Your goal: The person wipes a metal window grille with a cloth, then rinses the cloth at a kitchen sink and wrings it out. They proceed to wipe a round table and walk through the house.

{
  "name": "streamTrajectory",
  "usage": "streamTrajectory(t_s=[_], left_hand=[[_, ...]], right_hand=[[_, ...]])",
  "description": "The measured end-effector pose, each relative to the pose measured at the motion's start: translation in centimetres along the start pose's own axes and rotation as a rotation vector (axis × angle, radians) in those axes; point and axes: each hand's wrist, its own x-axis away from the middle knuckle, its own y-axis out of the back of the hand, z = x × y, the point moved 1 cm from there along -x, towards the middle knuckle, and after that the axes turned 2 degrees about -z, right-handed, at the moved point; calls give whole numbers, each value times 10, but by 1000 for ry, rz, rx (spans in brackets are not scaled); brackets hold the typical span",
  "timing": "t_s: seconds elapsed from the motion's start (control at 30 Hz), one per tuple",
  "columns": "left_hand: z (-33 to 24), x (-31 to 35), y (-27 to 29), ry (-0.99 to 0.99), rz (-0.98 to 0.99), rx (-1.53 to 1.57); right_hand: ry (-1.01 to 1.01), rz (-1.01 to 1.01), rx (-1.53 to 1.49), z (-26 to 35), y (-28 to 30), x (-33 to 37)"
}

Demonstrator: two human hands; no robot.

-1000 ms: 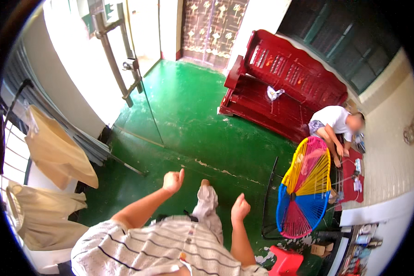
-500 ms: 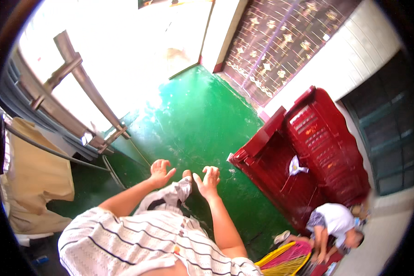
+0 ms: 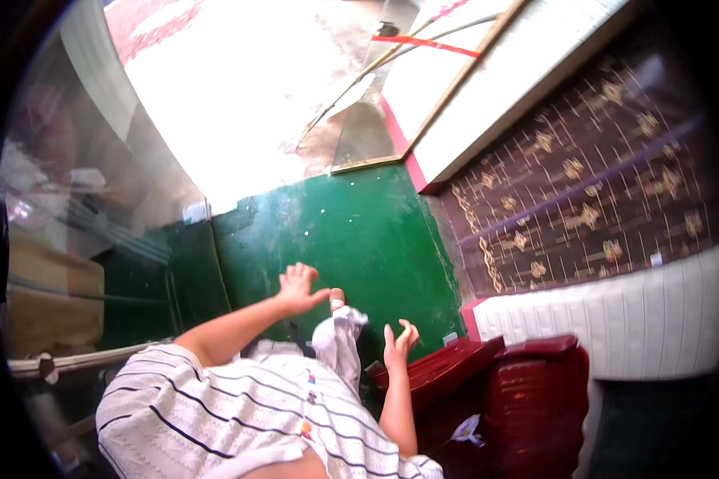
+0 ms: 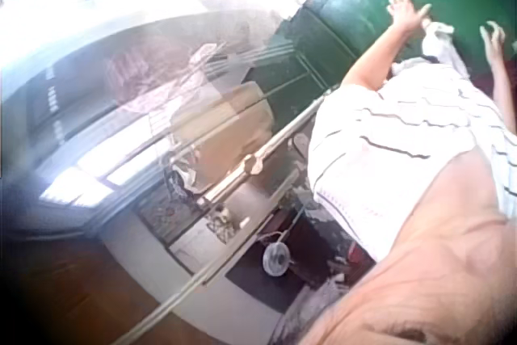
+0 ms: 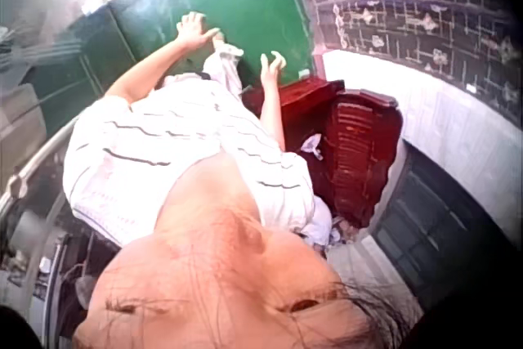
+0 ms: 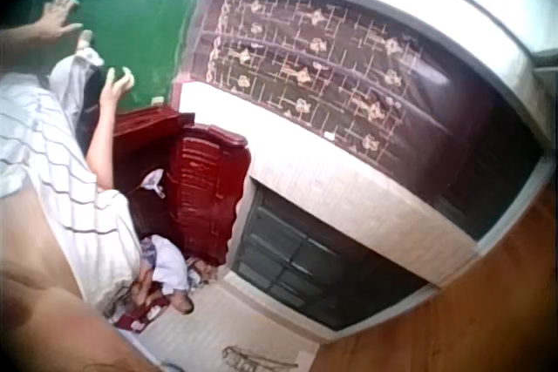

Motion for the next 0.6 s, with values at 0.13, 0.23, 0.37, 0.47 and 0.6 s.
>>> streamTrajectory(t_s=[0.13,0.23,0.37,0.47,0.6], left_hand=[[53,-83,27,272,-145,-14],[85,-131,74,402,-217,-38],[130,-185,117,531,-423,2],[182,-242,146,645,-451,57],[247,-331,202,707,-425,195]], right_hand=[[149,205,105,12,-54,-152],[372,348,95,76,-128,-264],[499,551,-45,188,-226,-383],[601,579,-218,254,-312,-449],[414,616,-207,330,-400,-521]])
